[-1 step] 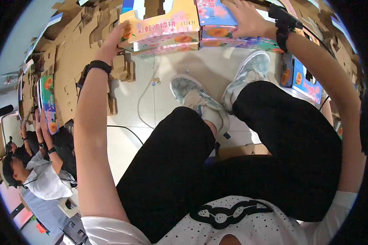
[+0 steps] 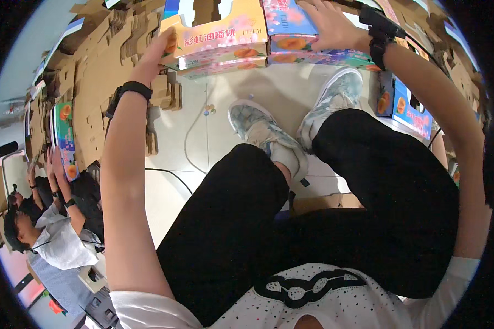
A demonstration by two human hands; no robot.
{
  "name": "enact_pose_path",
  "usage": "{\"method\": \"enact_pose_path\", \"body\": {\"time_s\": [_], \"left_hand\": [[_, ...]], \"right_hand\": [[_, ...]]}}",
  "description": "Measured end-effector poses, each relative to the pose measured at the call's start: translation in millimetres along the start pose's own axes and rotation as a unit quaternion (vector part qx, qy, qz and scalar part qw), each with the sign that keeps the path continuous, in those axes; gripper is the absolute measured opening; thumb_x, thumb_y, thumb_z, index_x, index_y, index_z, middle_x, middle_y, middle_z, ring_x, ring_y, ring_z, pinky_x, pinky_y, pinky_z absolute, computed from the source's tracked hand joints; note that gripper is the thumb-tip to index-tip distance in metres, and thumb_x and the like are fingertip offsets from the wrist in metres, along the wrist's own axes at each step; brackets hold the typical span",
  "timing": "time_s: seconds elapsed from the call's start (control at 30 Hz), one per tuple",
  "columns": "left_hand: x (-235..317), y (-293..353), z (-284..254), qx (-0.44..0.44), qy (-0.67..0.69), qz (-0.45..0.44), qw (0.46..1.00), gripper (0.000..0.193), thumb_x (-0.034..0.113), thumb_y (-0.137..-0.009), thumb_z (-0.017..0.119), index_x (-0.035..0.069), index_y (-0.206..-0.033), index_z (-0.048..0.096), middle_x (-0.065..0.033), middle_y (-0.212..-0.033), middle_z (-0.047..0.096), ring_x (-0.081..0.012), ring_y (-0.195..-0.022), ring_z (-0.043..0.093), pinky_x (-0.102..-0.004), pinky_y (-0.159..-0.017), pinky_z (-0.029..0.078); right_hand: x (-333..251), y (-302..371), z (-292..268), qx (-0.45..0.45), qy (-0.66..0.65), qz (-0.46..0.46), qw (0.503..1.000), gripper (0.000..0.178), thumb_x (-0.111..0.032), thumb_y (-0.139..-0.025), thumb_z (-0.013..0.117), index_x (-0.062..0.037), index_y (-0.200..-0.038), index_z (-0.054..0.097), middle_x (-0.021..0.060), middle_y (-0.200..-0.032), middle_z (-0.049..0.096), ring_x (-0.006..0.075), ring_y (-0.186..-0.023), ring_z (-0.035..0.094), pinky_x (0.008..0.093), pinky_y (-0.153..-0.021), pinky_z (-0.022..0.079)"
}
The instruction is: Manually fold and assemble cardboard fruit boxes from flat sheets.
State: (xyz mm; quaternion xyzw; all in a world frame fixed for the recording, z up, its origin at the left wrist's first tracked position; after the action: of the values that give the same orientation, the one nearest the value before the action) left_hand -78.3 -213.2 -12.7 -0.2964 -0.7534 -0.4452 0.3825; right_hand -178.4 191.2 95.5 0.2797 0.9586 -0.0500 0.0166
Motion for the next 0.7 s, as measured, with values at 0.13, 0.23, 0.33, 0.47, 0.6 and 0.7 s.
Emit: {"method": "enact_pose_path", "body": {"time_s": [0.13,0.23,0.33,0.47,0.6,0.7], "left_hand": [[41.2,9.4,2.6,0.153,-0.156,0.14,0.966,0.064,0.057,-0.084,0.066,0.005,-0.12,0.062,-0.0111,-0.117,0.064,-0.0256,-0.11,0.059,-0.0441,-0.083,0.048],[132.2,105.1,78.4,0.277,-0.441,0.572,0.634,0.056,0.046,-0.086,0.067,-0.002,-0.114,0.062,-0.0229,-0.111,0.064,-0.0392,-0.101,0.063,-0.0463,-0.089,0.05],[131.7,107.9,146.3,0.107,-0.405,0.569,0.708,0.066,0.052,-0.088,0.063,0.0,-0.128,0.057,-0.0245,-0.119,0.061,-0.0405,-0.113,0.058,-0.0528,-0.093,0.046],[110.7,136.9,188.9,0.184,-0.485,0.556,0.65,0.072,0.058,-0.09,0.056,0.003,-0.136,0.051,-0.0245,-0.131,0.055,-0.0394,-0.123,0.052,-0.0607,-0.096,0.04],[106.7,116.6,188.6,0.104,-0.503,0.501,0.696,0.079,0.065,-0.094,0.044,0.005,-0.146,0.042,-0.0249,-0.145,0.045,-0.0379,-0.135,0.044,-0.0647,-0.102,0.034],[122.6,117.1,201.7,0.037,-0.583,0.422,0.693,0.084,0.07,-0.094,0.039,0.006,-0.149,0.038,-0.0249,-0.148,0.042,-0.0378,-0.139,0.041,-0.064,-0.106,0.032]], "right_hand": [[4.1,-2.7,7.6,-0.034,0.005,0.003,0.999,0.103,-0.04,-0.061,0.083,0.0072,-0.141,0.038,0.0313,-0.135,0.046,0.0472,-0.124,0.046,0.0528,-0.105,0.038],[8.7,2.1,11.5,-0.063,0.026,0.014,0.998,0.103,-0.039,-0.061,0.083,0.0075,-0.141,0.037,0.0316,-0.135,0.046,0.0477,-0.124,0.046,0.054,-0.105,0.038],[2.0,-4.0,7.0,-0.073,0.015,0.021,0.997,0.104,-0.039,-0.061,0.083,0.0078,-0.141,0.036,0.0325,-0.134,0.046,0.0479,-0.124,0.046,0.0544,-0.105,0.038],[3.6,-2.7,11.9,-0.095,0.02,0.029,0.995,0.103,-0.04,-0.062,0.083,0.0079,-0.14,0.036,0.0331,-0.132,0.047,0.0483,-0.124,0.046,0.0546,-0.105,0.038],[5.8,-8.6,11.0,-0.101,0.118,0.018,0.988,0.096,-0.043,-0.066,0.082,0.007,-0.138,0.042,0.0317,-0.135,0.05,0.0458,-0.126,0.048,0.0508,-0.106,0.039],[17.5,-7.1,22.3,-0.144,0.191,0.052,0.97,0.105,-0.039,-0.058,0.083,-0.0055,-0.145,0.037,0.0176,-0.137,0.05,0.0362,-0.12,0.054,0.0537,-0.09,0.047]]}}
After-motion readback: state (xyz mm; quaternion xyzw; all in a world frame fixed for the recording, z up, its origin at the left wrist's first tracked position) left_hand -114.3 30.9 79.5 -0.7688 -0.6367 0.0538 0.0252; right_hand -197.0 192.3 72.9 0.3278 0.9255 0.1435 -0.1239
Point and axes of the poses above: each hand's wrist, its own y-axis away from the middle knuckle, its own z-axis out of the palm, x = y × z, the point moved 9 cm from there along -y, towards the middle knuckle
